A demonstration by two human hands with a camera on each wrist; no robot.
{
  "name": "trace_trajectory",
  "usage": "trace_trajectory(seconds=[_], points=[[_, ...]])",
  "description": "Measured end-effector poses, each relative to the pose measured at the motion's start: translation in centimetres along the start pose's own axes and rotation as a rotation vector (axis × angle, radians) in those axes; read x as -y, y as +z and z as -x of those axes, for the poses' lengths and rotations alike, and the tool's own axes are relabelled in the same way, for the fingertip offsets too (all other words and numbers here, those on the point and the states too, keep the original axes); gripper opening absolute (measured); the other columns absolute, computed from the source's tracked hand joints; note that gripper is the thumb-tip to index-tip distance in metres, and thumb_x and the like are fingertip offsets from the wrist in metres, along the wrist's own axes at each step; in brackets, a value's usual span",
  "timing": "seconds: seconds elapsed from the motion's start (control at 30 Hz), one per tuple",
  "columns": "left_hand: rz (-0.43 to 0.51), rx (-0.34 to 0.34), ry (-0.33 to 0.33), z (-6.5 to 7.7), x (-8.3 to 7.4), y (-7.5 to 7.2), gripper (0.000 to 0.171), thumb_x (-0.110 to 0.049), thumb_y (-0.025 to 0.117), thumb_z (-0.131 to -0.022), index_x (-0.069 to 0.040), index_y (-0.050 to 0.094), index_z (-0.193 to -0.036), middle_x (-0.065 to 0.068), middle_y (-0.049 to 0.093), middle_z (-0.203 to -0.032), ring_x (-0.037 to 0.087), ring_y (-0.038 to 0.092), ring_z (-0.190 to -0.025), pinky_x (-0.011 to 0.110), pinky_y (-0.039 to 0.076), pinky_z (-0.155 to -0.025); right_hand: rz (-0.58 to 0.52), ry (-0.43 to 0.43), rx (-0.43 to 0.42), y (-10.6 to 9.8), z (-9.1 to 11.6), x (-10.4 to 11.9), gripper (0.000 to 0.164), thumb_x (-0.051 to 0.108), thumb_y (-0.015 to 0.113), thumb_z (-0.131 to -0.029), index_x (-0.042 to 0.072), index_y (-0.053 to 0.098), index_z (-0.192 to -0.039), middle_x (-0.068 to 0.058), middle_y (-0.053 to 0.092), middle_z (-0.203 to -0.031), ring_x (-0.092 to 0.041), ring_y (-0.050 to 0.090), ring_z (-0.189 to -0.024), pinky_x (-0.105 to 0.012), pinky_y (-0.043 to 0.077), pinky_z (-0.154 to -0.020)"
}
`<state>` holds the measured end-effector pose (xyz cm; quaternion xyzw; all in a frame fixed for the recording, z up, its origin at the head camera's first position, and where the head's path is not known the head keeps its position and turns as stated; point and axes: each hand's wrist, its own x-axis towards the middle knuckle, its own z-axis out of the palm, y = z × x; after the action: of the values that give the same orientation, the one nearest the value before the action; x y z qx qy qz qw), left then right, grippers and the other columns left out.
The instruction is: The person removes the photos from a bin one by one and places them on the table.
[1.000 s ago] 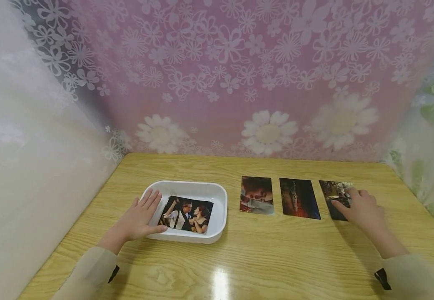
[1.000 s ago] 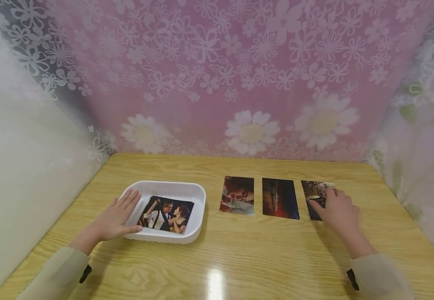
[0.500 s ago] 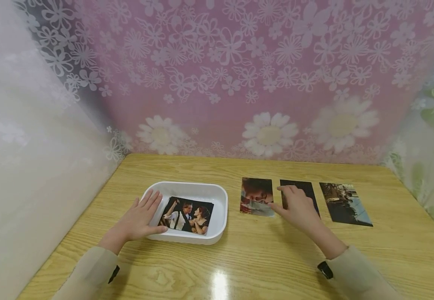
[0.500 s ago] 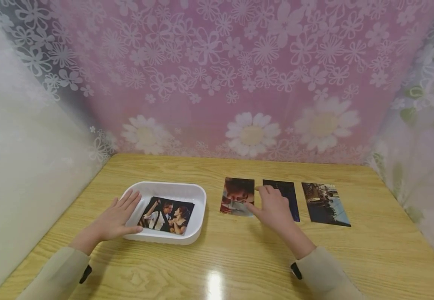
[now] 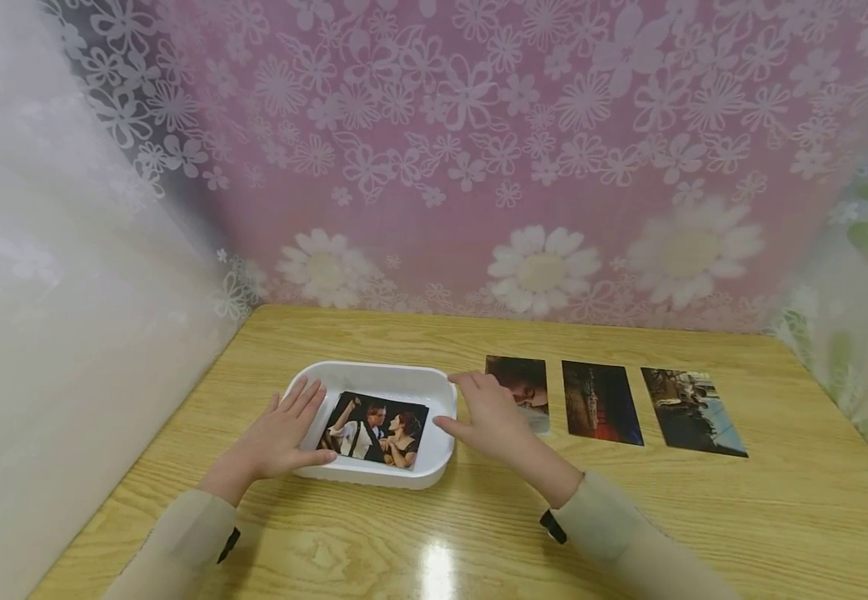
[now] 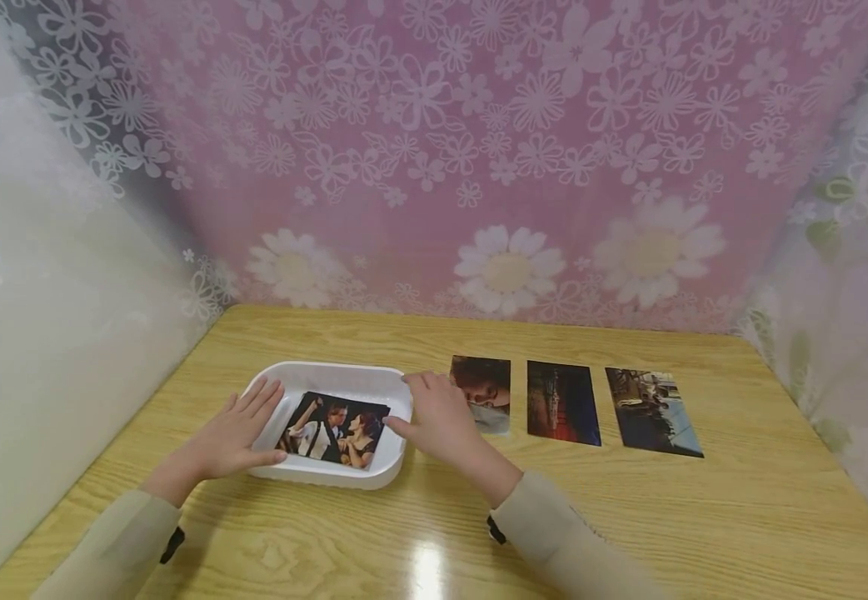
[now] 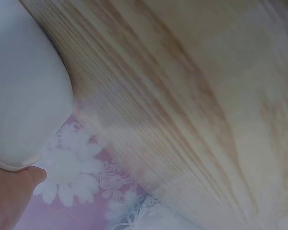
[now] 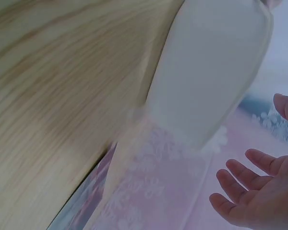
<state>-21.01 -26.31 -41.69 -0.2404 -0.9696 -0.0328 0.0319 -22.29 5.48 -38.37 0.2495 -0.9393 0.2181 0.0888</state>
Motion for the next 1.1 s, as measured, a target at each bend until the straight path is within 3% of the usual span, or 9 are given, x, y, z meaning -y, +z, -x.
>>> trace_trajectory(seconds=[0.23,0.43,0.73,0.9,1.1], points=[[-0.006,-0.013,0.008,0.1,0.0,0.0,0.096,-0.064,0.047,-0.077,0.006,0.021,-0.138,0.02,0.017,-0.143,0.035,0.005,-0.131,0.058,0.015,-0.097,0.053,-0.133,0.067,1.9,-1.2,2.5,0.058,0.043,0.062,-0.079,0.004,0.049,-0.121,-0.012,0.049,-0.118,-0.027,0.046,-0.108,-0.042,0.039,-0.086],[0.001,0.0,0.001,0.0,0.0,0.0,0.095,-0.063,0.047,-0.077,0.005,0.02,-0.138,0.02,0.014,-0.144,0.035,0.003,-0.131,0.058,0.014,-0.097,0.092,-0.173,0.098,3.3,-1.9,3.9,0.062,0.047,0.062,-0.078,0.005,0.049,-0.121,-0.011,0.05,-0.117,-0.026,0.046,-0.107,-0.04,0.04,-0.085],[0.001,0.011,-0.012,0.0,0.0,0.0,0.096,-0.064,0.047,-0.077,0.005,0.02,-0.139,0.019,0.014,-0.144,0.034,0.003,-0.131,0.058,0.013,-0.097,0.144,-0.148,0.234,5.4,-3.5,4.3,0.066,0.051,0.061,-0.076,0.005,0.049,-0.122,-0.008,0.05,-0.116,-0.024,0.046,-0.104,-0.037,0.042,-0.082],[0.001,0.005,-0.006,0.0,0.0,0.0,0.096,-0.064,0.047,-0.077,0.004,0.019,-0.139,0.019,0.013,-0.144,0.034,0.003,-0.131,0.058,0.014,-0.098,0.198,-0.117,0.279,6.1,-4.2,4.3,0.07,0.056,0.064,-0.071,0.004,0.052,-0.116,-0.009,0.052,-0.107,-0.023,0.049,-0.096,-0.035,0.043,-0.076],[-0.008,0.003,-0.001,0.0,0.0,0.0,0.095,-0.062,0.048,-0.078,0.005,0.02,-0.138,0.019,0.013,-0.144,0.034,0.003,-0.131,0.057,0.013,-0.098,0.252,-0.044,0.377,6.6,-4.1,4.2,0.083,0.063,0.065,-0.064,0.002,0.05,-0.118,-0.011,0.051,-0.103,-0.024,0.048,-0.097,-0.038,0.041,-0.078]])
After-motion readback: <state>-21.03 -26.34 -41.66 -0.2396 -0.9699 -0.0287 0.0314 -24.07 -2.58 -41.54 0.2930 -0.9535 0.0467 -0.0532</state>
